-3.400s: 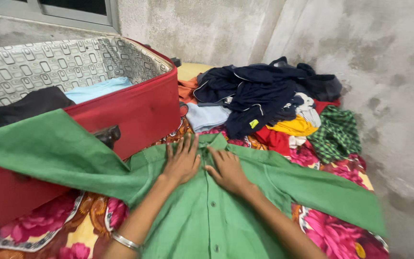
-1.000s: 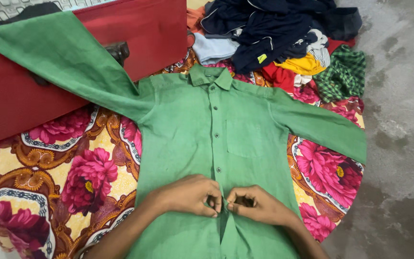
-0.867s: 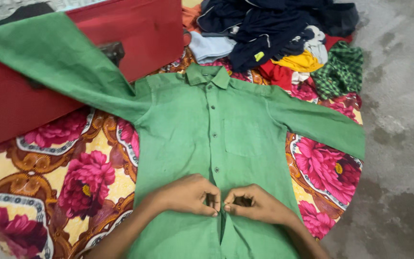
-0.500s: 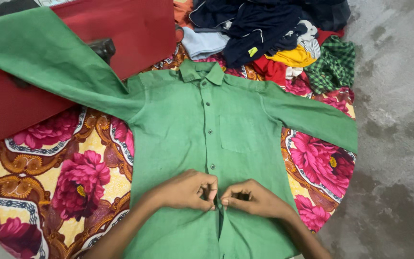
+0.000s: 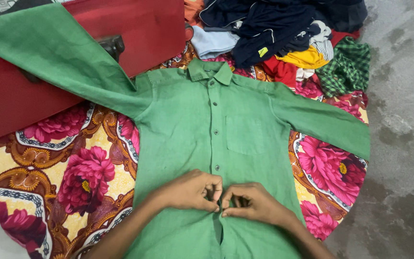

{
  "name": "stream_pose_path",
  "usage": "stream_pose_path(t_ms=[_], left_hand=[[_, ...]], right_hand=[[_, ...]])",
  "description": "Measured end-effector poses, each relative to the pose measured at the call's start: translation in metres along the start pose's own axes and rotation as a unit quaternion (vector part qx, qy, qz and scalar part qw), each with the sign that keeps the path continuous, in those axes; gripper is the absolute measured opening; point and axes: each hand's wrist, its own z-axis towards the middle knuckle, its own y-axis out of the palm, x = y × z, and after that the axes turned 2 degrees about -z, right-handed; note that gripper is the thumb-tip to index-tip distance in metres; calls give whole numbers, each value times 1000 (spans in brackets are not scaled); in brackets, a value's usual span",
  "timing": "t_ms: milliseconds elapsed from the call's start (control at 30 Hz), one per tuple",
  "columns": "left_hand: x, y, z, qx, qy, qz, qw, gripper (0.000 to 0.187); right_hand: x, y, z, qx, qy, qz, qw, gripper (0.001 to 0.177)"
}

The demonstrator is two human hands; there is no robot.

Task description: The person folds a green long-sleeved shirt on a bed. They button the shirt, smooth the fabric, fold each sleeve inward, and then fold the shirt in half lengthwise before folding it again to create a compact bundle.

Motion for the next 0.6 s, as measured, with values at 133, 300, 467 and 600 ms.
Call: stream_pose_path(t_ms=[133,300,467,600], left_hand=[[2,0,0,6,8,15,1000,22],[10,-6,-3,-21,12,8,1000,28],[17,-4,0,-16,-19,16,1000,24],[23,-5,-2,-13,-4,79,997,20]], right_hand=[[3,4,-1,25,-18,-2,1000,23],[3,4,1,10,46,-18,999,25],[4,1,2,13,-18,-8,1000,25],[4,0,2,6,-12,-18,1000,23]])
